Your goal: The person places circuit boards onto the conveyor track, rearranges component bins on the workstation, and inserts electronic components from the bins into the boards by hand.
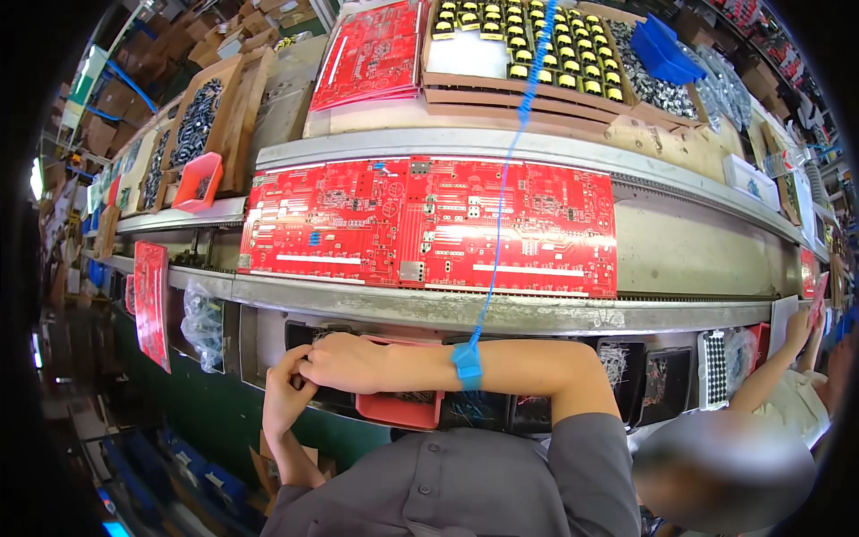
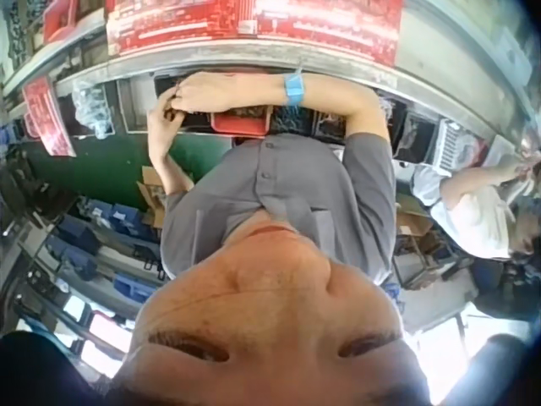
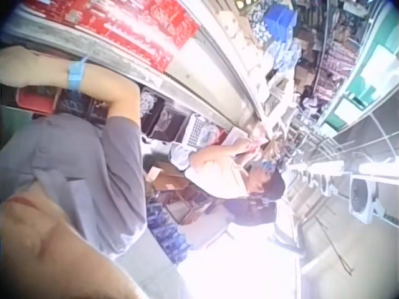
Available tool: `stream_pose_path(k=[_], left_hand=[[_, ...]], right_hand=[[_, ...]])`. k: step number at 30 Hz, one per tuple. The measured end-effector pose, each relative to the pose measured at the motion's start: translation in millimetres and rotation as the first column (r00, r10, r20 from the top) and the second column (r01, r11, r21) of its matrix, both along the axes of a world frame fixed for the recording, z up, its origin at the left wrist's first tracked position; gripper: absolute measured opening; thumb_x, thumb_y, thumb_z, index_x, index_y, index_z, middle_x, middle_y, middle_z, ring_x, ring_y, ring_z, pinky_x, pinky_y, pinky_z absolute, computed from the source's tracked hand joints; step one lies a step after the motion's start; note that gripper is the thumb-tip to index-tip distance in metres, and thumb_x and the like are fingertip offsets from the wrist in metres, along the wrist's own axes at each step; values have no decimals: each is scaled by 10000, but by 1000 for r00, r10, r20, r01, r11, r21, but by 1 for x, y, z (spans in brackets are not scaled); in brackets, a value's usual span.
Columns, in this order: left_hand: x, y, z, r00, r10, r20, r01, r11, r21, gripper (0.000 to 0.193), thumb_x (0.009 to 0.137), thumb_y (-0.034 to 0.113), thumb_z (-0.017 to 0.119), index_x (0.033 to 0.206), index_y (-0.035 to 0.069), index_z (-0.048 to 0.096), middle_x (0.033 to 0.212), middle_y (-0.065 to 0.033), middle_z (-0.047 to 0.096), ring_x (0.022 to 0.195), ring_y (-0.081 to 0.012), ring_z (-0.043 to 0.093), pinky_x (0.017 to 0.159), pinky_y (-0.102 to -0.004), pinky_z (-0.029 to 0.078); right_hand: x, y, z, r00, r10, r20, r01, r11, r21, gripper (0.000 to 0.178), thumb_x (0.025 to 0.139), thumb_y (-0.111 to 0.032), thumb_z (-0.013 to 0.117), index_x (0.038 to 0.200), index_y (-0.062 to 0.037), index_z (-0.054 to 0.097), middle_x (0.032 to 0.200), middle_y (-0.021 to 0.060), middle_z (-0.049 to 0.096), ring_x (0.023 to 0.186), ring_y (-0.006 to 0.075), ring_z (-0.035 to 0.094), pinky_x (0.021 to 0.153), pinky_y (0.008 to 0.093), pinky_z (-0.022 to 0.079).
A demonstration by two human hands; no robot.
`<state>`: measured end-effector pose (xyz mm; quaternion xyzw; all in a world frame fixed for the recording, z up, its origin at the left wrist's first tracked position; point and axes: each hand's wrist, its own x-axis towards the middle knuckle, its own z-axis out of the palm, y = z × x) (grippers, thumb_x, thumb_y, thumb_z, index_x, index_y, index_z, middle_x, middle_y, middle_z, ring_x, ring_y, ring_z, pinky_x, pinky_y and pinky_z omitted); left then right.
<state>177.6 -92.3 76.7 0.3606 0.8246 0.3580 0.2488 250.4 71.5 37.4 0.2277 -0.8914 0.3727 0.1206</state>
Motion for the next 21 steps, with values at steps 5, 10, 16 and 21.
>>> stream_pose_path(k=[5,10,16,21], left_hand=[[-6,10,-1,991,18,-131,-8,997,77,379,715,-84,658,1076,13,597,789,-106,601,568,-116,520,506,-233,406],[-9,6,-26,979,-140,-149,122,985,-124,343,702,-48,694,1027,-9,592,868,-128,601,638,-201,573,562,-297,458],[4,19,-24,928,-202,-312,108,950,-293,253,695,4,703,916,9,579,855,-156,572,749,-345,606,661,-405,492],[-2,19,-34,915,-182,-359,71,951,-301,143,744,43,660,869,31,591,826,-133,601,771,-359,600,670,-429,482]], right_hand=[[15,35,20,990,-137,-12,137,984,110,152,761,-128,565,859,-13,580,845,120,593,868,270,606,759,377,500],[33,118,9,911,-411,-32,411,900,146,280,716,-30,591,990,-47,646,926,125,603,923,284,597,790,381,520],[37,217,-16,676,-711,-192,734,674,88,144,767,10,616,898,-29,660,826,138,617,776,320,621,694,391,526],[27,247,-26,602,-761,-242,797,589,131,140,784,-14,618,907,-49,676,840,115,628,777,309,628,684,375,529]])
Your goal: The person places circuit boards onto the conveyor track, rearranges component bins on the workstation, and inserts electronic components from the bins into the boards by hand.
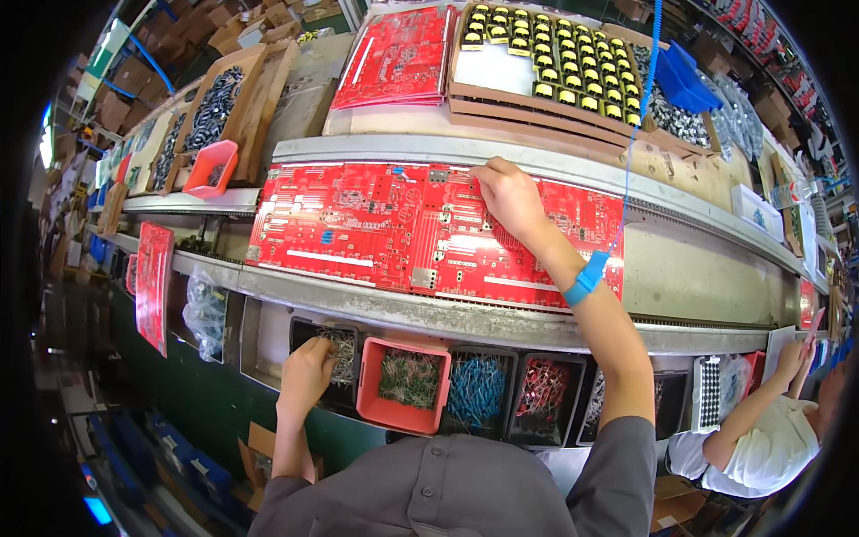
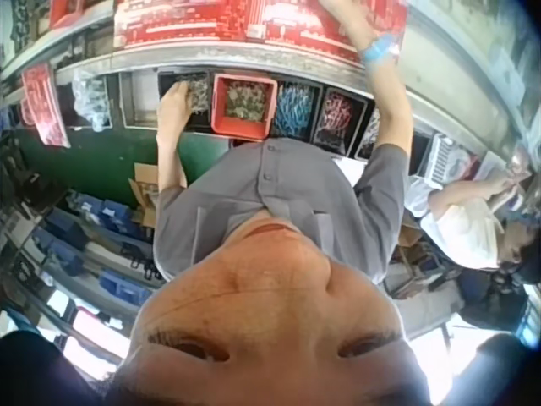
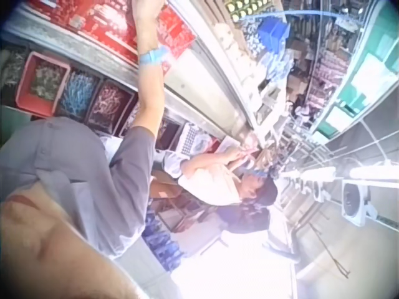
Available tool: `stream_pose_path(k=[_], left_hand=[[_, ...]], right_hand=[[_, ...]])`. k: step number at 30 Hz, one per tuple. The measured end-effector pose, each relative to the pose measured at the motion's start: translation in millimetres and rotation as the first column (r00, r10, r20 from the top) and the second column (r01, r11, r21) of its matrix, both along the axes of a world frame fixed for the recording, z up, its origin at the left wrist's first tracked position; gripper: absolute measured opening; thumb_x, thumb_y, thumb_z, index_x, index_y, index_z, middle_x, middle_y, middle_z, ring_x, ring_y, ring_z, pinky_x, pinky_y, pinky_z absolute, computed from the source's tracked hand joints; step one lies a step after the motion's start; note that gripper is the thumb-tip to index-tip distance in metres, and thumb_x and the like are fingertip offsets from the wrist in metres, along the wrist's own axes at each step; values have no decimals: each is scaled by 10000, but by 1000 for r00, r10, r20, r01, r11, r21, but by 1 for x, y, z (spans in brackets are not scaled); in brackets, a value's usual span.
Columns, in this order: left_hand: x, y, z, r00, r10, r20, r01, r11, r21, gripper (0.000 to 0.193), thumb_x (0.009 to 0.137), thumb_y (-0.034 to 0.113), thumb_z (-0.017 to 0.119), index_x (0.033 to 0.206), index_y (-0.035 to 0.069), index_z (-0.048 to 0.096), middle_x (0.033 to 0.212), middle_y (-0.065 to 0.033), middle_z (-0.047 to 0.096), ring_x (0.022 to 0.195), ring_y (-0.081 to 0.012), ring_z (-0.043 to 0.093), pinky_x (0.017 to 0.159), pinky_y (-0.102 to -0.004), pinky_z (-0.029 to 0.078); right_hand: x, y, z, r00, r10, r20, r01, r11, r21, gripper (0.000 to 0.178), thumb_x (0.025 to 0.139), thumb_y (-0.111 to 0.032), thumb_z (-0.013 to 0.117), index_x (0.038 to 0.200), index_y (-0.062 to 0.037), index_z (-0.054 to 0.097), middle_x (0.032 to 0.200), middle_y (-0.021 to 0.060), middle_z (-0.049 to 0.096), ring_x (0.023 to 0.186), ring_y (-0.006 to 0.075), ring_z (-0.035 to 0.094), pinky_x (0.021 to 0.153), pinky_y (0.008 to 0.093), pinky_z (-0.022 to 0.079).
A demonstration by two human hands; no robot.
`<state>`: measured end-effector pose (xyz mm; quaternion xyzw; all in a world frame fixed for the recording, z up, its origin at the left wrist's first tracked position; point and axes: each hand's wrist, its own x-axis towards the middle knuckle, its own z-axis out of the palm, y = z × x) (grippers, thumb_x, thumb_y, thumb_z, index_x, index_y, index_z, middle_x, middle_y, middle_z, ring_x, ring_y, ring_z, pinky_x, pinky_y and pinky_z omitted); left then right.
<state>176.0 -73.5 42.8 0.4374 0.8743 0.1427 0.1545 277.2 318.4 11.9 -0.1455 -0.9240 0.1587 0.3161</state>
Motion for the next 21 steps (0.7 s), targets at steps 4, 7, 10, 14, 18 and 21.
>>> stream_pose_path(k=[4,7,10,14,18,21], left_hand=[[0,2,5,999,50,7,-50,999,15,81,776,66,636,842,33,603,791,-134,613,766,-357,602,663,-430,478],[-3,0,4,998,60,19,-61,998,29,55,798,73,616,831,30,611,791,-148,620,763,-353,605,659,-430,476],[-4,1,5,998,55,11,-55,997,48,53,808,75,604,834,30,615,791,-150,624,768,-350,609,659,-430,476],[-4,-4,1,998,60,-4,-60,997,51,67,811,86,598,842,33,625,799,-151,627,773,-348,614,674,-431,488],[-4,-3,-3,1000,29,3,-29,1000,-3,96,826,112,573,854,41,632,813,-146,635,786,-342,623,684,-435,497],[-4,-6,-3,1000,-10,-12,10,1000,-20,80,820,90,550,847,39,605,786,-148,635,762,-343,630,652,-438,498]], right_hand=[[-11,5,-9,1000,15,25,-15,1000,-8,143,795,-66,615,919,-92,682,828,91,612,777,300,620,694,382,527],[-16,7,-8,999,28,36,-29,999,24,132,797,-74,615,906,-97,686,825,84,610,778,291,622,692,377,528],[-20,6,-7,999,36,41,-38,998,44,129,797,-63,618,901,-94,688,827,78,616,770,289,625,675,377,528],[-26,2,-5,997,47,59,-50,997,62,129,789,-43,621,897,-73,684,836,91,617,764,297,624,662,380,525],[-18,7,-10,997,38,71,-45,993,107,131,764,-45,625,879,-67,684,813,106,596,752,291,615,668,381,522],[-17,6,-10,996,89,13,-90,990,111,143,759,-35,629,885,-68,688,807,106,589,740,292,608,663,380,517]])
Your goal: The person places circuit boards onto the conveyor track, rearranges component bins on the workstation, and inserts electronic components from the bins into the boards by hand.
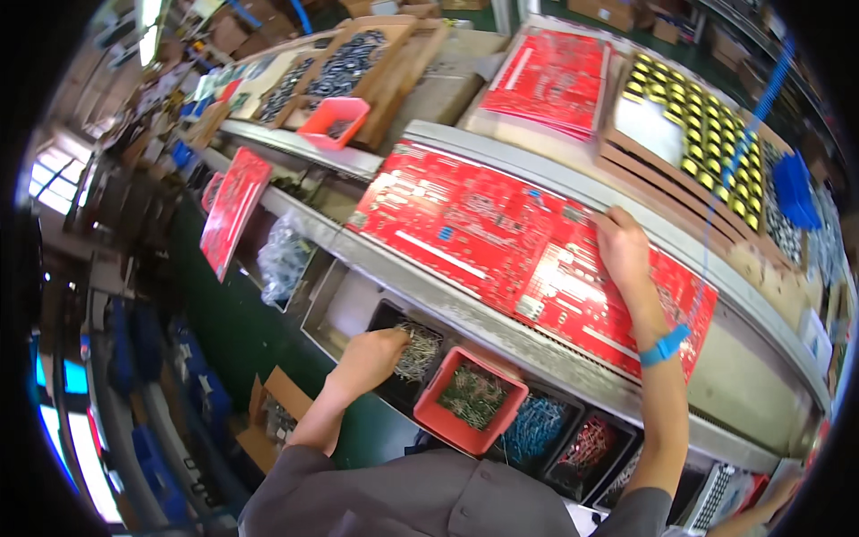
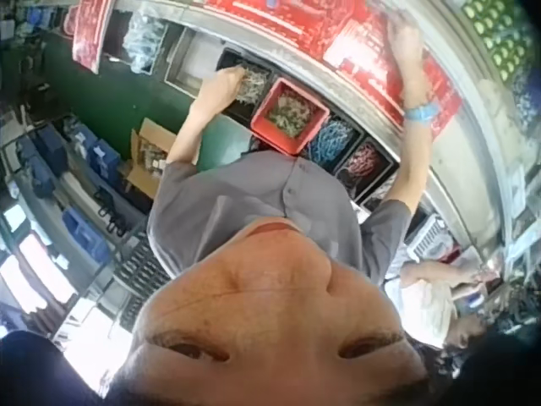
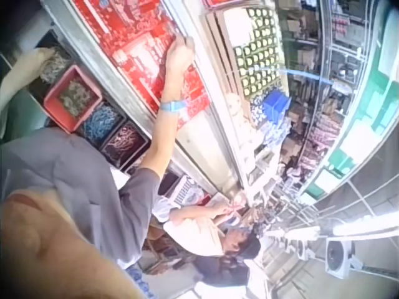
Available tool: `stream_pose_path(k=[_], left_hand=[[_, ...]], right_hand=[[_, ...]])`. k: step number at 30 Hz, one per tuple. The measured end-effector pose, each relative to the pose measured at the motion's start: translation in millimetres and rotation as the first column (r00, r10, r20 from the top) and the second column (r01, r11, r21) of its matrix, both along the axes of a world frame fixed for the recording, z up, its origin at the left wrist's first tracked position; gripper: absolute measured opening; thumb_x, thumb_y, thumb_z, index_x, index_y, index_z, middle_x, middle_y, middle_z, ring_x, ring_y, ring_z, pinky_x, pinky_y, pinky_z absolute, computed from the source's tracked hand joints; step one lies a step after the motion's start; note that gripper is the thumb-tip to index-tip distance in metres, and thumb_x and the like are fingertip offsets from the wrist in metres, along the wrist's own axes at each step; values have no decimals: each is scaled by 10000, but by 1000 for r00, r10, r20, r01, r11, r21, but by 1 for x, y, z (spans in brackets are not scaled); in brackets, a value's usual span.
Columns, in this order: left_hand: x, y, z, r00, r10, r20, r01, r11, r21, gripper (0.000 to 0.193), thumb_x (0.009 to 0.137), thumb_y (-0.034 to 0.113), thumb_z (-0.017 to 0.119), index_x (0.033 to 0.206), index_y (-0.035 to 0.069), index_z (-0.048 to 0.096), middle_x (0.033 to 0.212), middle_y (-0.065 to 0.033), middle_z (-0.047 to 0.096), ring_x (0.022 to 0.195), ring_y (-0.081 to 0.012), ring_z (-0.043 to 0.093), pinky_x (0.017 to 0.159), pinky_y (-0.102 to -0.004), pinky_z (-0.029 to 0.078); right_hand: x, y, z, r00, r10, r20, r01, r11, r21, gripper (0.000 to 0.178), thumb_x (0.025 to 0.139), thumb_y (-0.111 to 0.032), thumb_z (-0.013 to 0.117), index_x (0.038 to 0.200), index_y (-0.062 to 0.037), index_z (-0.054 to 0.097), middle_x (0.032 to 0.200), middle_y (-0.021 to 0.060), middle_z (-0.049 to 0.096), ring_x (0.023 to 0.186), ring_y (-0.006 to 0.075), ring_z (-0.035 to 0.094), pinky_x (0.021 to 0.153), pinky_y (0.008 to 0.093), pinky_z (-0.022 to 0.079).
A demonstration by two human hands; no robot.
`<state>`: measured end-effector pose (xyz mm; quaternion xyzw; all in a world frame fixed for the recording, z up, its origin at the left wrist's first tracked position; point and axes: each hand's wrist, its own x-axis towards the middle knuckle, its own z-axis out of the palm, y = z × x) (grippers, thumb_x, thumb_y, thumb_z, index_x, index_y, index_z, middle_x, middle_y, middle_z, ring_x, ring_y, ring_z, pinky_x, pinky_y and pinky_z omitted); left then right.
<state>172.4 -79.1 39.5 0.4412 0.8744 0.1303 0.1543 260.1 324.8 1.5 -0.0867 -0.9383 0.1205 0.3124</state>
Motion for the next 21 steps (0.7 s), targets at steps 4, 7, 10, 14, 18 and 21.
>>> stream_pose_path(k=[4,7,10,14,18,21], left_hand=[[-1,2,14,987,-110,-115,99,990,-98,65,741,27,540,803,36,523,647,-143,611,645,-332,637,560,-423,499],[-4,2,21,974,-163,-157,134,975,-179,59,745,32,543,803,37,532,628,-136,610,613,-313,640,537,-409,499],[-6,4,26,976,-127,-177,93,977,-190,70,738,32,549,806,40,537,610,-126,609,587,-308,639,519,-402,496],[-8,3,25,974,-137,-183,99,974,-203,120,716,48,602,822,23,553,648,-121,620,627,-282,662,523,-375,520],[-6,3,21,962,-144,-231,132,989,-66,85,710,34,589,786,29,552,769,-109,558,713,-274,625,589,-372,514],[-4,3,14,970,-81,-228,82,997,-4,36,723,35,583,740,33,552,808,-106,505,751,-278,587,617,-386,497]], right_hand=[[-1,-3,-1,999,-29,20,30,1000,-11,165,760,-17,624,903,-64,694,809,103,588,748,287,603,668,380,506],[-2,-5,0,999,-38,34,39,999,-27,177,759,0,619,911,-53,694,823,103,592,768,286,599,688,378,502],[-2,-7,2,998,-44,34,44,999,-29,184,755,12,619,911,-51,694,838,111,594,788,291,596,706,381,501],[-1,-9,1,999,-29,25,29,1000,-9,172,763,26,607,913,-8,684,855,132,597,822,303,598,718,377,496],[4,-9,2,999,-40,-31,42,995,88,145,759,20,619,888,-3,679,846,138,606,814,310,598,722,381,499],[5,-7,1,994,-105,-10,105,992,75,109,760,-4,637,863,-16,670,833,133,616,807,312,600,723,384,502]])
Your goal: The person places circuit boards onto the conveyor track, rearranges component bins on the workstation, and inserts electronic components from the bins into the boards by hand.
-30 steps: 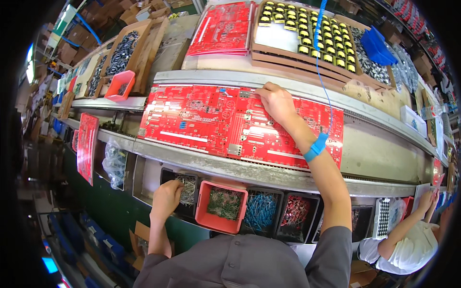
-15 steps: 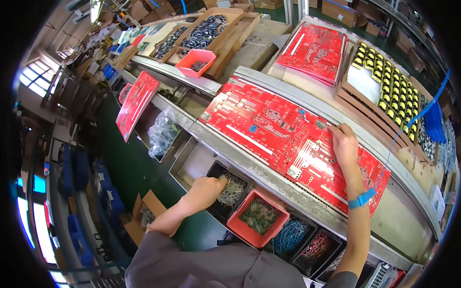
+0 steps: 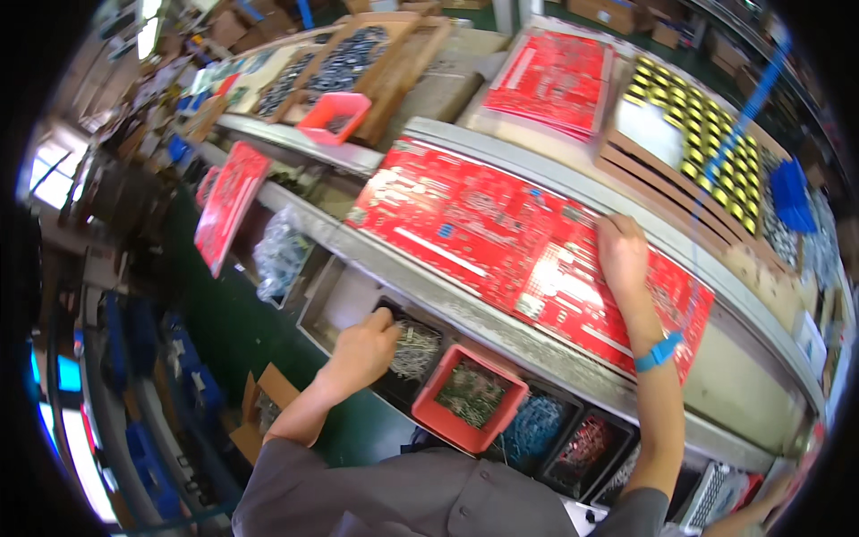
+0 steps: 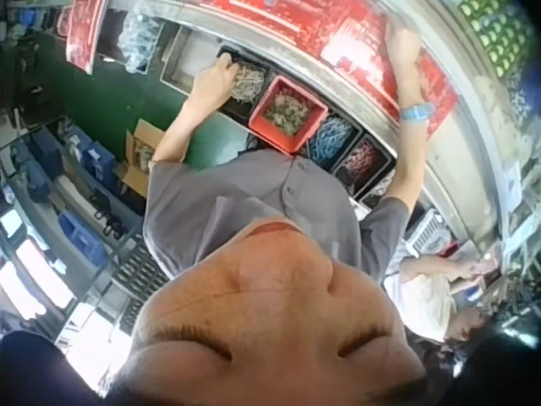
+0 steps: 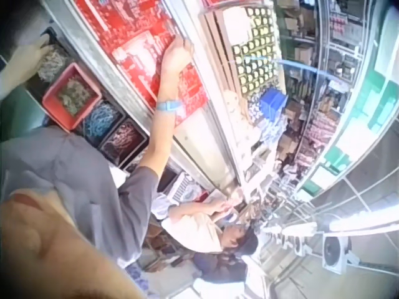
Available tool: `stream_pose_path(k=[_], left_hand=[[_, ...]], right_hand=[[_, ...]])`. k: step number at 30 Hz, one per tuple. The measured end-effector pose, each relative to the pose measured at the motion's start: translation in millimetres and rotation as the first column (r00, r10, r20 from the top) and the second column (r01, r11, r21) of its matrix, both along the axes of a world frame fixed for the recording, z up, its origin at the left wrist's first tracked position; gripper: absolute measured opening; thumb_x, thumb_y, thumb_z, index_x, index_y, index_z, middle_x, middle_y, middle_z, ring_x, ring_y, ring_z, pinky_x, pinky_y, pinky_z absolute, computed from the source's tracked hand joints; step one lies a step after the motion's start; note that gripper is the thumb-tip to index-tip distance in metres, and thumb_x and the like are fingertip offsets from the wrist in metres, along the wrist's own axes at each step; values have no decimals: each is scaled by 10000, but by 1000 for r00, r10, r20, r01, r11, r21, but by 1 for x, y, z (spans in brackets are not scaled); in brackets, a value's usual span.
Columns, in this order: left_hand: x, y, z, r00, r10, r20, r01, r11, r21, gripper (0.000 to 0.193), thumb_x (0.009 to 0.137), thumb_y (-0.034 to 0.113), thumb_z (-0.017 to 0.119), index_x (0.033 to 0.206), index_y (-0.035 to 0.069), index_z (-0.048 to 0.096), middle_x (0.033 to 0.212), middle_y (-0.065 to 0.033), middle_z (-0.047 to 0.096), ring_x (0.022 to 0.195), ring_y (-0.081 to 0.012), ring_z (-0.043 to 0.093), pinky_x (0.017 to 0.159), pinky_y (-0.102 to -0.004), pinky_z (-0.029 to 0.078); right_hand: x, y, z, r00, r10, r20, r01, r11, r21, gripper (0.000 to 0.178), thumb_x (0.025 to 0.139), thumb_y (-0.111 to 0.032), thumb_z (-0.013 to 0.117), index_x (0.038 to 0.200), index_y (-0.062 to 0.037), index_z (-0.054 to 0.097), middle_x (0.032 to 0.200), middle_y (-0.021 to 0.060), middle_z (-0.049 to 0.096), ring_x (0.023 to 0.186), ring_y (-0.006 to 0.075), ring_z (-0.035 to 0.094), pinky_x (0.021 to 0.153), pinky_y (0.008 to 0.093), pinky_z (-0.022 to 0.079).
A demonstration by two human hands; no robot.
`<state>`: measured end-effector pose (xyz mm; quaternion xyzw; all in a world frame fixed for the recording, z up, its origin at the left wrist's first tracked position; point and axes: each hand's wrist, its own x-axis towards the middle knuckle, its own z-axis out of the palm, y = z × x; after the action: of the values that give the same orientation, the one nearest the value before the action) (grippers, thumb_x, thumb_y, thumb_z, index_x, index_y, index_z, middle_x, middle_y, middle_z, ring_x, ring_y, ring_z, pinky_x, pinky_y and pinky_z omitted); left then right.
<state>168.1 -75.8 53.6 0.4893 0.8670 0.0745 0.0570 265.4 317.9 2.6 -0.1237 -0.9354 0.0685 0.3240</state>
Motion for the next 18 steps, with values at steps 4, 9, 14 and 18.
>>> stream_pose_path(k=[4,9,14,18], left_hand=[[-1,-5,2,999,34,7,-34,998,59,18,744,60,612,735,48,603,775,-87,541,747,-282,592,639,-390,494],[-1,-2,3,997,37,63,-42,996,75,8,766,64,612,772,64,617,765,-89,563,748,-300,588,641,-401,490],[2,0,9,985,89,149,-112,981,156,27,775,32,598,801,33,607,835,-111,575,769,-322,591,647,-406,478],[4,-2,10,982,93,167,-121,978,167,39,775,19,594,812,20,606,858,-121,573,775,-330,590,655,-412,474]], right_hand=[[-9,-3,-3,999,2,-41,-5,998,-55,95,760,-33,657,854,-42,662,829,109,620,813,314,599,726,385,505],[-1,5,-7,998,30,-53,-37,990,-135,133,758,-4,644,882,-39,676,872,108,613,854,304,582,756,380,498],[4,0,-6,998,46,-42,-52,985,-166,207,748,30,624,931,-42,689,890,112,601,867,301,560,791,374,482],[11,-6,-5,1000,0,21,0,1000,28,266,723,16,611,969,-47,688,943,90,599,918,276,555,818,380,464]])
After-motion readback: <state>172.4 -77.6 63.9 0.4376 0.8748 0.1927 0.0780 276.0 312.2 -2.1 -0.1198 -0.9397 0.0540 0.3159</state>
